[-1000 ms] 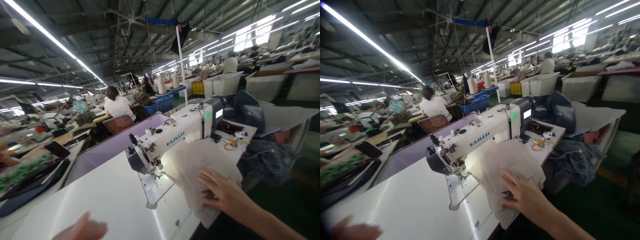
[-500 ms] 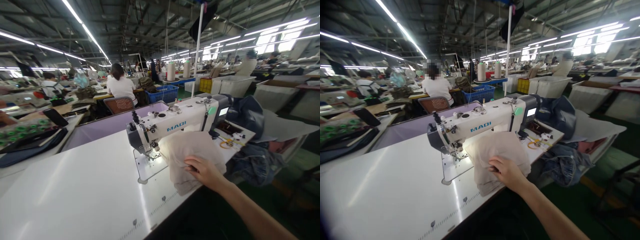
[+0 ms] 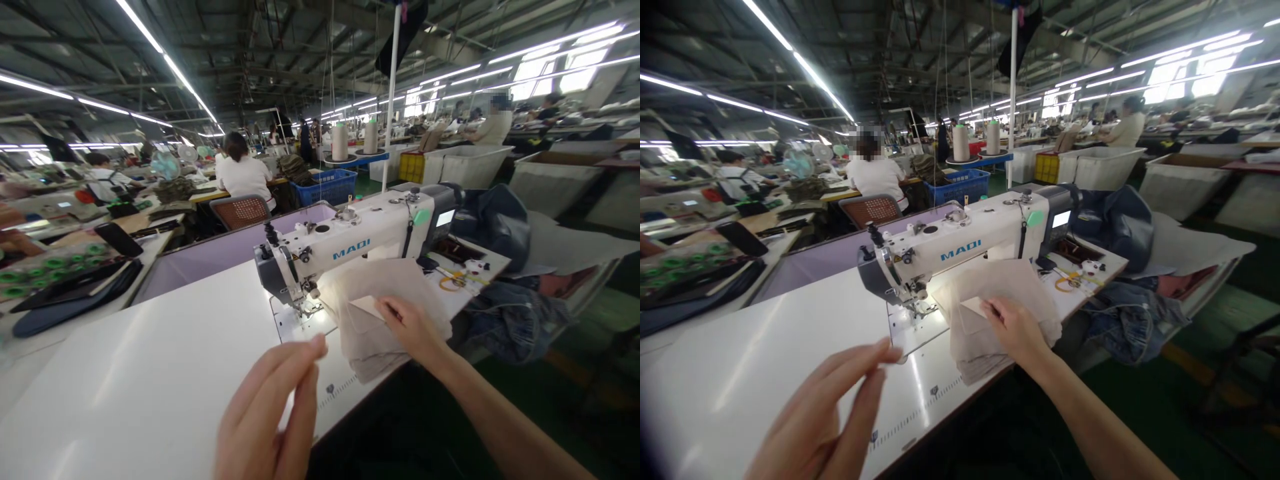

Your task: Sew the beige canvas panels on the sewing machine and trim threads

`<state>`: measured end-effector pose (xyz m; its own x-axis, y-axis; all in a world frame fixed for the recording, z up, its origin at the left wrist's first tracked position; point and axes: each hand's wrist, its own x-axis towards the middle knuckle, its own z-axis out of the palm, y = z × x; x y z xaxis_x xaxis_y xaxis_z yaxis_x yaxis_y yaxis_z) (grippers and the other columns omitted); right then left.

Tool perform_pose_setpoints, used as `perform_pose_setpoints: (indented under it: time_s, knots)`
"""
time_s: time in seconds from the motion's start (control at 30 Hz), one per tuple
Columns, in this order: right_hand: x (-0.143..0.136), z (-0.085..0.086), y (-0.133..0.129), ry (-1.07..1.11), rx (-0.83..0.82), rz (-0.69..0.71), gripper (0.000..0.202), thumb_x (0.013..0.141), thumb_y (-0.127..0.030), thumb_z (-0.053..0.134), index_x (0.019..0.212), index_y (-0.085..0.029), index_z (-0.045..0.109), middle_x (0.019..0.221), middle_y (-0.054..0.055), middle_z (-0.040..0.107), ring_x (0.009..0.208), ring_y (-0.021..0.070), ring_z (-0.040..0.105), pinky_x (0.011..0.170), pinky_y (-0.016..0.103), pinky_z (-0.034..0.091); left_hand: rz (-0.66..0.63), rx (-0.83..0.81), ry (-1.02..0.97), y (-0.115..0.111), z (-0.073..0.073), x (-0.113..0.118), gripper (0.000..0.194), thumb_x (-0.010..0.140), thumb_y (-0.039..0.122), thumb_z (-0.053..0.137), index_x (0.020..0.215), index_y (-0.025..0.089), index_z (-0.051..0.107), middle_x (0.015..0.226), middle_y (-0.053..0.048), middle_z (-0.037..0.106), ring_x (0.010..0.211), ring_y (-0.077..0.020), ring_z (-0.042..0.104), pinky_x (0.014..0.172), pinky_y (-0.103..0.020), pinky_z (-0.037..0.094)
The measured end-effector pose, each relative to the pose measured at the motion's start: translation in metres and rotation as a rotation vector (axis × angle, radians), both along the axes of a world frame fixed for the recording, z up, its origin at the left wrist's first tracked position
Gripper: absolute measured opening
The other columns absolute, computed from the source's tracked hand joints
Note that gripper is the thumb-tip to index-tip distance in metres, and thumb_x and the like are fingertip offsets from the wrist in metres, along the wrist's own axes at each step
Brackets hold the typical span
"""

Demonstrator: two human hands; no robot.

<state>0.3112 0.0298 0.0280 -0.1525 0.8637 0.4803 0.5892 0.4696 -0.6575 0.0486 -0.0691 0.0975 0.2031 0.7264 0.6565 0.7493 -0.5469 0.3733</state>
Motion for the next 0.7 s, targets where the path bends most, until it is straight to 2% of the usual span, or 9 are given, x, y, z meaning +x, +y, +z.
perform_pose_setpoints:
  time_s: [0.07,0.13,0.17,0.23,0.33,0.4,0.5,0.6,0.7]
  knots:
    - [-0.013,0.003,-0.008,-0.071,0.161,0.203,0.022,0.099,-0.024,0.048,0.1,-0.02,0.069,0.104,0.009,0.075,0.095,0.0213,0.07,0.082,0.031,0.055,-0.106,-0.023,0.063,0.029,-0.006,0.012,0.054,0.1,0.021,0.049,0.152,0.032,0.038,0.142,-0.006,0.06,0.126,-0.0244,0.061,0.105,-0.043,0.056]
    - [-0.024,0.003,-0.014,-0.133,0.232,0.34,0.024,0.096,-0.013,0.046,0.104,-0.02,0.068,0.106,0.009,0.075,0.097,0.02,0.07,0.083,0.03,0.056,-0.233,-0.084,0.166,0.051,-0.021,0.014,0.06,0.099,0.015,0.046,0.156,0.028,0.03,0.152,-0.009,0.05,0.139,-0.0256,0.049,0.113,-0.047,0.047]
    - [-0.026,0.003,-0.016,-0.156,0.242,0.347,0.026,0.095,-0.01,0.045,0.104,-0.019,0.067,0.105,0.009,0.075,0.096,0.0198,0.071,0.081,0.03,0.056,-0.283,-0.136,0.21,0.059,-0.031,0.012,0.063,0.098,0.013,0.046,0.157,0.028,0.029,0.153,-0.009,0.049,0.142,-0.0254,0.046,0.114,-0.048,0.046]
    - [-0.024,0.001,-0.017,-0.173,0.234,0.281,0.025,0.095,-0.01,0.045,0.105,-0.018,0.067,0.106,0.01,0.074,0.094,0.0206,0.071,0.079,0.031,0.057,-0.302,-0.218,0.225,0.067,-0.049,0.005,0.066,0.096,0.009,0.046,0.157,0.028,0.029,0.153,-0.008,0.049,0.143,-0.0242,0.044,0.115,-0.049,0.045]
    - [-0.007,0.0,-0.015,-0.207,0.16,0.244,0.019,0.095,-0.022,0.058,0.113,-0.02,0.066,0.123,0.013,0.069,0.099,0.0229,0.07,0.082,0.034,0.058,-0.266,-0.285,0.199,0.066,-0.067,-0.003,0.063,0.095,0.009,0.046,0.154,0.027,0.035,0.151,-0.009,0.052,0.14,-0.024,0.048,0.113,-0.048,0.046]
    - [0.007,-0.001,-0.015,-0.316,0.083,0.28,0.025,0.091,-0.027,0.066,0.115,-0.021,0.067,0.133,0.013,0.064,0.098,0.0235,0.071,0.081,0.035,0.058,-0.255,-0.313,0.173,0.064,-0.071,-0.003,0.058,0.096,0.011,0.046,0.151,0.027,0.042,0.146,-0.009,0.057,0.133,-0.0236,0.056,0.11,-0.047,0.05]
    - [0.02,-0.002,-0.013,-0.439,0.029,0.312,0.021,0.092,-0.023,0.064,0.112,-0.021,0.069,0.131,0.012,0.066,0.098,0.0232,0.07,0.08,0.034,0.057,-0.285,-0.328,0.137,0.064,-0.073,0.005,0.051,0.097,0.01,0.043,0.145,0.026,0.05,0.136,-0.009,0.065,0.122,-0.0222,0.064,0.105,-0.045,0.054]
    - [0.023,-0.006,-0.005,-0.333,-0.002,0.339,0.018,0.097,-0.022,0.054,0.106,-0.02,0.07,0.116,0.01,0.071,0.097,0.0206,0.069,0.083,0.032,0.055,-0.348,-0.306,0.108,0.067,-0.074,0.019,0.049,0.096,0.009,0.042,0.142,0.023,0.053,0.133,-0.01,0.066,0.121,-0.0219,0.064,0.104,-0.043,0.055]
    - [0.023,-0.006,0.005,-0.116,-0.125,0.32,0.023,0.1,-0.03,0.051,0.094,-0.019,0.071,0.103,0.007,0.073,0.094,0.0204,0.068,0.085,0.032,0.052,-0.376,-0.282,0.072,0.069,-0.072,0.032,0.046,0.096,0.008,0.042,0.138,0.021,0.055,0.129,-0.012,0.066,0.119,-0.0224,0.063,0.102,-0.042,0.056]
